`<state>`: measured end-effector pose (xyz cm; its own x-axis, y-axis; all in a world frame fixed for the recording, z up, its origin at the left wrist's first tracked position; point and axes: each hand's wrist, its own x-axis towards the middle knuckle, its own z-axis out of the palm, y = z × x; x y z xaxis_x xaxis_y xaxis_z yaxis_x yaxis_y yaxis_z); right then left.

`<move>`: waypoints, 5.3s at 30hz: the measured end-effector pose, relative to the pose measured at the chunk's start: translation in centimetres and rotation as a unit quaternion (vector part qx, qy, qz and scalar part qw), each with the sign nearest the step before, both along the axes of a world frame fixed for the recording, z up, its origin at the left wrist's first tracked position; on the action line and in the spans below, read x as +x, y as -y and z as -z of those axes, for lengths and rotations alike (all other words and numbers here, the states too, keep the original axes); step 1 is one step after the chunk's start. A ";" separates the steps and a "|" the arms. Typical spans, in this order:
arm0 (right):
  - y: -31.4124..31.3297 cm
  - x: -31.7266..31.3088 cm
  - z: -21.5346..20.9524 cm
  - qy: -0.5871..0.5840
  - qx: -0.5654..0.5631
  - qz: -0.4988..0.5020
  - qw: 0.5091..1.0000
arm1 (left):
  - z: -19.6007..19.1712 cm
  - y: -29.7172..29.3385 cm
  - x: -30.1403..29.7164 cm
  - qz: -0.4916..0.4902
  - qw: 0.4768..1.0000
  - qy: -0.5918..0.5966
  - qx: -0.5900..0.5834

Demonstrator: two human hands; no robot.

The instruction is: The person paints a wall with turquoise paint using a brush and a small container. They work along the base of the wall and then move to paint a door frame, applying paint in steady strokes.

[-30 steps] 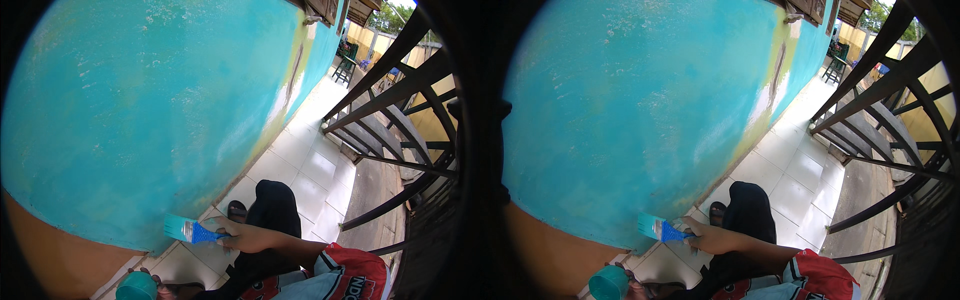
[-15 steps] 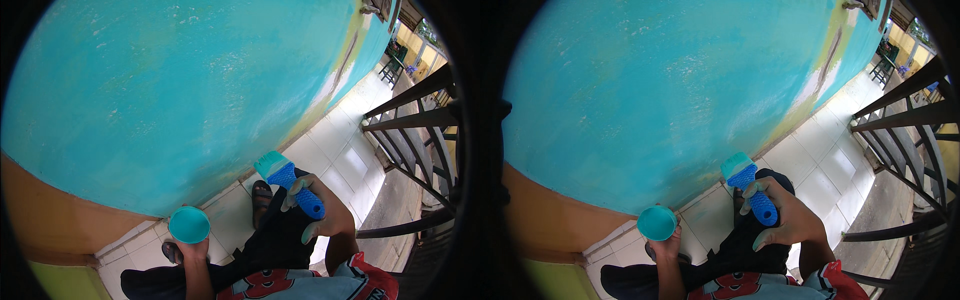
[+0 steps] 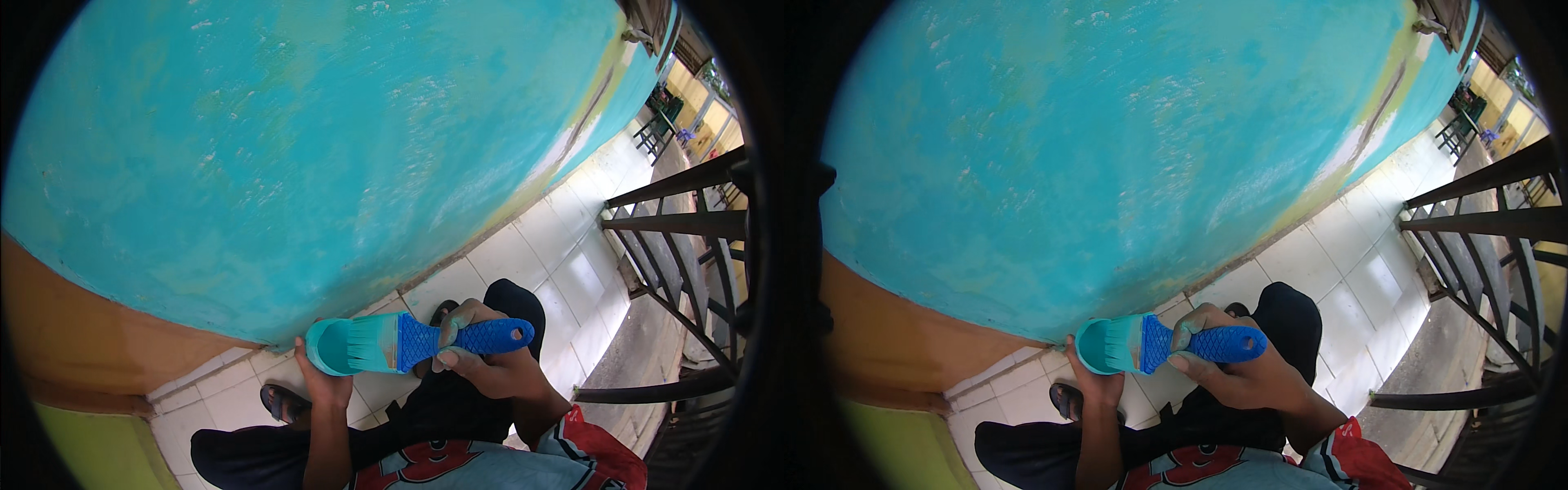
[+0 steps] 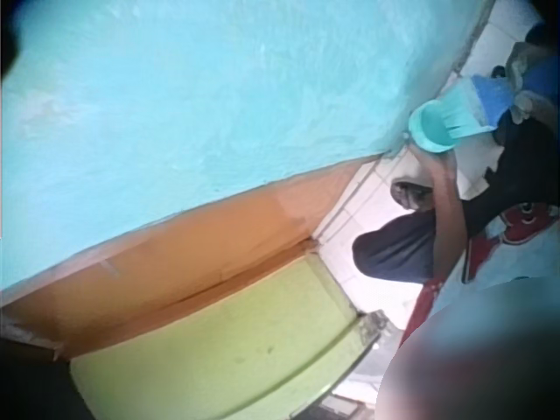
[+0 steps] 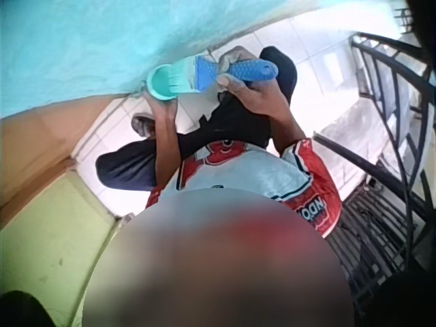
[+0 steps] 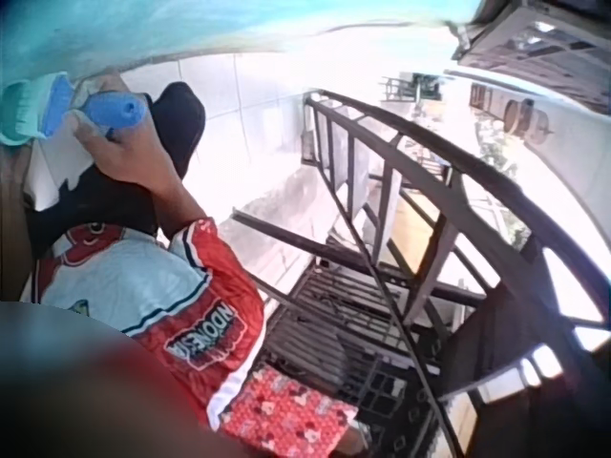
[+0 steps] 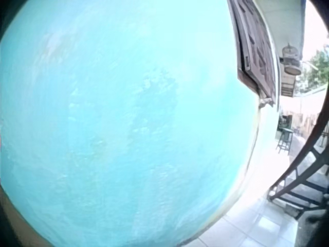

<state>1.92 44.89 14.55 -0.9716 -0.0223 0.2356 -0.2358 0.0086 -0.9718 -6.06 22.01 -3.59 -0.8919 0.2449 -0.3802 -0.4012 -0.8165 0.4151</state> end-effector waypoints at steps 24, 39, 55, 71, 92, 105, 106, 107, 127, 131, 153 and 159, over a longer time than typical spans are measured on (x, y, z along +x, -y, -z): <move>1.0 -0.3 1.8 0.065 0.002 0.004 0.998 | 1.7 -0.3 1.1 0.045 0.999 0.015 0.006; 2.1 -2.0 3.5 0.015 0.172 -0.058 0.983 | 2.6 -0.8 1.3 0.049 0.999 0.006 -0.008; 3.3 -2.1 5.3 -0.042 0.216 -0.029 0.975 | 2.8 -0.6 1.5 0.043 0.999 0.011 -0.009; 3.9 -0.3 8.2 0.146 -0.221 0.035 0.964 | 2.6 -0.4 1.4 0.017 0.999 0.024 -0.037; 2.4 0.5 3.4 0.056 0.172 0.071 0.981 | 4.1 -0.3 1.6 -0.011 0.999 -0.012 -0.032; -0.9 1.3 4.4 0.088 -0.184 -0.021 0.979 | 4.8 0.6 1.4 -0.015 0.998 0.068 0.001; -1.4 1.5 4.4 0.079 -0.202 -0.051 0.975 | 4.8 0.8 1.4 -0.012 0.997 0.074 -0.001; -1.7 1.7 4.3 0.074 -0.181 -0.060 0.979 | 4.9 0.9 1.4 -0.008 0.997 0.076 -0.003; -12.0 1.9 3.3 0.207 0.069 0.023 0.976 | 3.5 2.1 2.1 -0.036 0.997 0.064 -0.009; -13.6 1.1 3.6 0.182 0.082 0.072 0.977 | 3.6 2.6 2.9 -0.025 0.998 0.056 -0.002; -6.2 -8.6 37.8 0.349 0.501 0.009 0.792 | 0.6 2.2 3.5 -0.165 0.978 0.121 0.046; -3.8 -10.0 44.8 0.376 0.481 0.066 0.789 | 2.4 2.7 4.4 -0.117 0.988 0.100 -0.008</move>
